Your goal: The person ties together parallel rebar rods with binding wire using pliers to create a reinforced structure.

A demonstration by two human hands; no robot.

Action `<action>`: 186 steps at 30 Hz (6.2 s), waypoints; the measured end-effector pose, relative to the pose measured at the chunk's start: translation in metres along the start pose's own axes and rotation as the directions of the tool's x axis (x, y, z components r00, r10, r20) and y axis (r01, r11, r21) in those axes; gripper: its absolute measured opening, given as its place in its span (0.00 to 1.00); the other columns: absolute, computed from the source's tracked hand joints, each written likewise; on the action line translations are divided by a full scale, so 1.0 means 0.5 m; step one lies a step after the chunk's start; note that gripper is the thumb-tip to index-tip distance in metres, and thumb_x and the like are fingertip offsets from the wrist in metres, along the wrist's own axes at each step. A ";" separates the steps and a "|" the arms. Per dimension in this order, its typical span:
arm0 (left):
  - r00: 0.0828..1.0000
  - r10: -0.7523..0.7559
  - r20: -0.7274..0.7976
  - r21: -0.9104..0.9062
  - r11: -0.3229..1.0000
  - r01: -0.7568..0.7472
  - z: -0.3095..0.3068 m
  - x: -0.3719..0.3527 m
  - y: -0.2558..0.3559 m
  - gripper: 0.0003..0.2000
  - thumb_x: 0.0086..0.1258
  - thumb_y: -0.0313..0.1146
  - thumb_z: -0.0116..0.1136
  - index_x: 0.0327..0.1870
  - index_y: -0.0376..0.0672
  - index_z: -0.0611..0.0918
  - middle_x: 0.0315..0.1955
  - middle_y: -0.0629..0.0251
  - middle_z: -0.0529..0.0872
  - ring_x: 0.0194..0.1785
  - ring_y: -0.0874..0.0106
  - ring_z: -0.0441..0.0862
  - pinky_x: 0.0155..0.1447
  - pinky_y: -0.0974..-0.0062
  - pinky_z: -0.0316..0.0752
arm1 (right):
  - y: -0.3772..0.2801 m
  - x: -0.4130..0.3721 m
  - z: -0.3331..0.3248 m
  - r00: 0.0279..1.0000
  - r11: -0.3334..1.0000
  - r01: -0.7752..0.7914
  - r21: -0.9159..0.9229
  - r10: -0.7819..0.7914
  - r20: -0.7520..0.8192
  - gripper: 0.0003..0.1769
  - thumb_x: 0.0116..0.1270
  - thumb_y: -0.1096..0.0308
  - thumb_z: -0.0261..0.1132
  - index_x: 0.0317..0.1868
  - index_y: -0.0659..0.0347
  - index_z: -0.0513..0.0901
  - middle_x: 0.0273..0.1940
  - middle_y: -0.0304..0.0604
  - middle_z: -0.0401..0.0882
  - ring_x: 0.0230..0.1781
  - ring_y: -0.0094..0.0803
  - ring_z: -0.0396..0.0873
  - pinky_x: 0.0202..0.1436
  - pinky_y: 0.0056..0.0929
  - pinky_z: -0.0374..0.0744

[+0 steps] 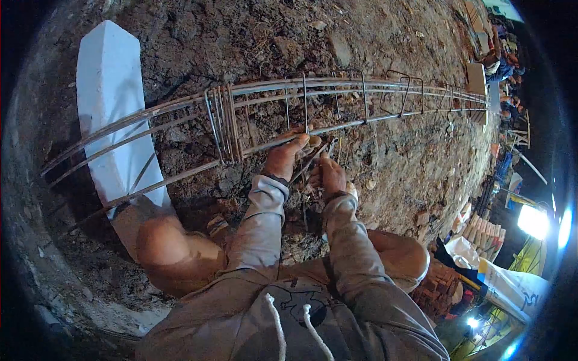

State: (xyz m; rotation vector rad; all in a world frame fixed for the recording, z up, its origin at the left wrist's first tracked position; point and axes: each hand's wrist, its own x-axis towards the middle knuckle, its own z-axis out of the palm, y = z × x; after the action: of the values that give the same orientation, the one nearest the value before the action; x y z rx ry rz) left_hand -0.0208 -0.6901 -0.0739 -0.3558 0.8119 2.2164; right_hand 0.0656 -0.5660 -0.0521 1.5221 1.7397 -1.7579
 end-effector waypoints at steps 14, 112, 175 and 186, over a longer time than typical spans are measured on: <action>0.995 -0.093 0.023 -0.123 0.988 0.095 -0.002 0.001 0.018 0.17 0.64 0.33 0.54 0.52 0.36 0.74 0.36 0.55 0.83 0.35 0.65 0.83 0.39 0.69 0.79 | 0.109 0.126 -0.037 0.941 0.442 -0.263 -0.858 -0.079 -0.329 0.14 0.57 0.62 0.56 0.33 0.63 0.82 0.33 0.53 0.80 0.38 0.46 0.79 0.39 0.36 0.79; 0.981 0.188 0.046 0.981 0.177 -0.080 0.123 -0.081 0.036 0.09 0.62 0.32 0.51 0.31 0.35 0.80 0.17 0.62 0.81 0.23 0.71 0.81 0.29 0.70 0.76 | 0.005 -0.221 -0.021 0.915 1.000 -0.024 -0.016 0.028 0.403 0.14 0.61 0.64 0.59 0.44 0.64 0.77 0.28 0.43 0.79 0.26 0.32 0.78 0.32 0.27 0.77; 0.955 -0.217 -0.201 -0.040 0.976 0.213 0.063 -0.121 -0.082 0.20 0.69 0.51 0.45 0.43 0.41 0.76 0.28 0.63 0.80 0.32 0.71 0.78 0.38 0.70 0.76 | -0.341 -0.253 0.037 0.863 -0.374 0.257 -0.891 -0.326 0.386 0.07 0.50 0.67 0.59 0.26 0.60 0.81 0.25 0.51 0.79 0.28 0.47 0.79 0.32 0.43 0.77; 0.960 -0.276 -0.056 -0.124 0.956 0.267 0.100 -0.114 -0.057 0.35 0.60 0.62 0.48 0.51 0.34 0.69 0.28 0.59 0.79 0.32 0.68 0.78 0.37 0.69 0.74 | -0.286 -0.280 0.022 0.808 -0.317 0.260 -0.912 -0.446 0.385 0.05 0.55 0.68 0.57 0.29 0.59 0.76 0.26 0.47 0.74 0.28 0.48 0.77 0.31 0.44 0.74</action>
State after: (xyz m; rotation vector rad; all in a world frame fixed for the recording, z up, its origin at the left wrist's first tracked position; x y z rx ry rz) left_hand 0.0387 -0.6739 -0.0216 -0.5735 0.6316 2.0048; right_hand 0.0116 -0.6044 0.1370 0.1907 2.6351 0.2578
